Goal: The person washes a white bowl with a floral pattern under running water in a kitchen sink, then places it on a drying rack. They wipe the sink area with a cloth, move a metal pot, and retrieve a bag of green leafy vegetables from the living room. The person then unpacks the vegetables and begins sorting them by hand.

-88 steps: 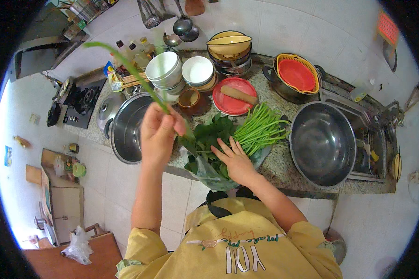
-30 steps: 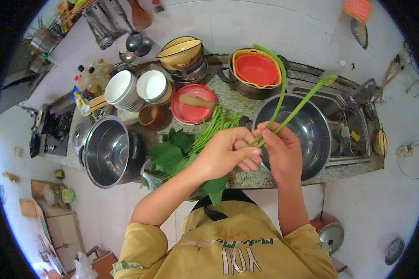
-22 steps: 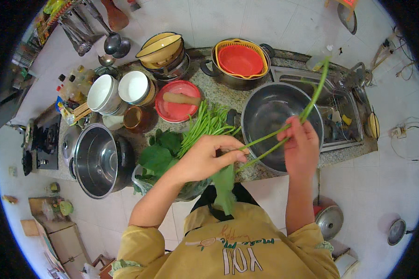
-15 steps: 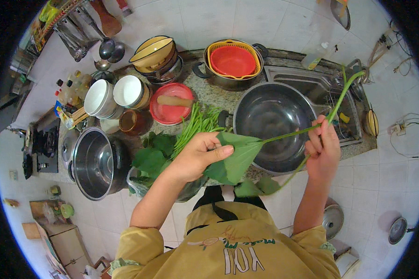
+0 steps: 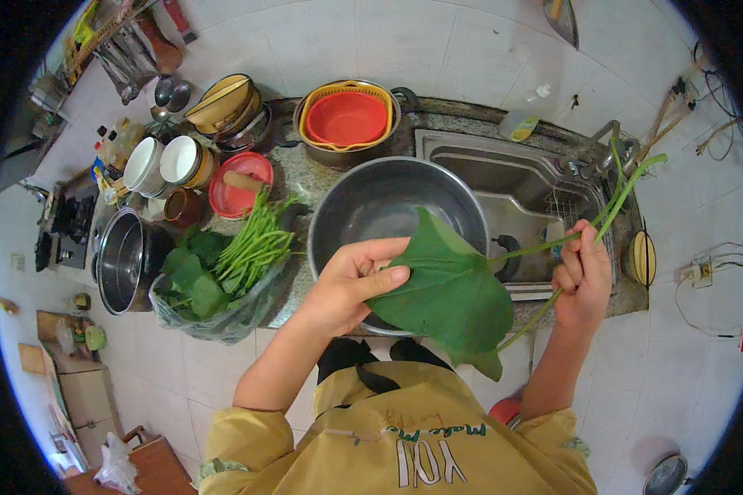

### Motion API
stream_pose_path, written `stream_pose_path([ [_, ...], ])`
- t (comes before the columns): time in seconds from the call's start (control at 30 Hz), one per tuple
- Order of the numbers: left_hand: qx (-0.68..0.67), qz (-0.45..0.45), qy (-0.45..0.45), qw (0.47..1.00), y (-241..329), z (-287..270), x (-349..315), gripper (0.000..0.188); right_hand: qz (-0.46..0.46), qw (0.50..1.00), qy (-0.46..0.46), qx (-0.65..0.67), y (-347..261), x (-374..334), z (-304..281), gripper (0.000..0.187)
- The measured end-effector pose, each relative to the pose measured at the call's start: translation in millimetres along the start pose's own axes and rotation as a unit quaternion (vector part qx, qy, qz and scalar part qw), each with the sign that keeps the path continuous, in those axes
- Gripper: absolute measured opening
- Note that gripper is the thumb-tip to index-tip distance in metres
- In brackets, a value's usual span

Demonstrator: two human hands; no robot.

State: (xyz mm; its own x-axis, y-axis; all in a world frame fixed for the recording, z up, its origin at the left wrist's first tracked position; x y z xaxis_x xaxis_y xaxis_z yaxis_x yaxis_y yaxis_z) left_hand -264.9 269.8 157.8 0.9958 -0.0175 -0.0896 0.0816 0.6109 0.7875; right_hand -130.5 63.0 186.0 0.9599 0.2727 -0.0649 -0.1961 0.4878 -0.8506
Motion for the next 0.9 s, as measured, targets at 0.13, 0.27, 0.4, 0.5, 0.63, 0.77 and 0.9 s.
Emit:
stream_pose_path([
  [0.13, 0.005, 0.001, 0.026, 1.000, -20, 24, 17, 0.036, -0.046, 0.998, 0.030, -0.038, -21, 14, -26, 0.012],
  [0.27, 0.206, -0.038, 0.056, 0.976, -42, 27, 26, 0.044, -0.091, 0.995, 0.014, -0.026, -38, 9, -37, 0.011],
  [0.4, 0.119, 0.053, 0.001, 0.991, -51, 36, 31, 0.071, -0.139, 0.987, 0.049, -0.059, -47, 2, -36, 0.009],
  [0.5, 0.000, -0.001, -0.050, 0.999, -45, 53, 25, 0.067, -0.144, 0.986, 0.053, -0.066, -50, -1, -36, 0.006],
  [0.63, 0.088, 0.022, -0.037, 0.995, -34, 65, 17, 0.049, -0.172, 0.975, 0.082, -0.114, -52, -8, -34, 0.004],
  [0.77, 0.087, 0.005, 0.011, 0.996, -34, 54, 12, 0.040, -0.200, 0.969, 0.074, -0.127, -54, -18, -22, 0.003],
  [0.9, 0.110, -0.020, 0.022, 0.994, -31, 43, 7, 0.033, -0.207, 0.965, 0.076, -0.139, -56, -26, -13, 0.003],
])
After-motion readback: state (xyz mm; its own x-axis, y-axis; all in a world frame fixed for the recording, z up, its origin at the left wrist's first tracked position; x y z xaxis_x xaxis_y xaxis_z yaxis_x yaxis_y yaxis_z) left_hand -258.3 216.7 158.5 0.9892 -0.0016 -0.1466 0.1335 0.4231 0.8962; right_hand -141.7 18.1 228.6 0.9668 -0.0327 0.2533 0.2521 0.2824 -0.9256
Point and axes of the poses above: each hand's wrist, its own x-axis towards the middle knuckle, its own z-axis out of the palm, y = z × x, the point moved 6 cm from there along x, towards the middle knuckle, and after that the axes turned 3 degrees about x, right-handed, at the moved point
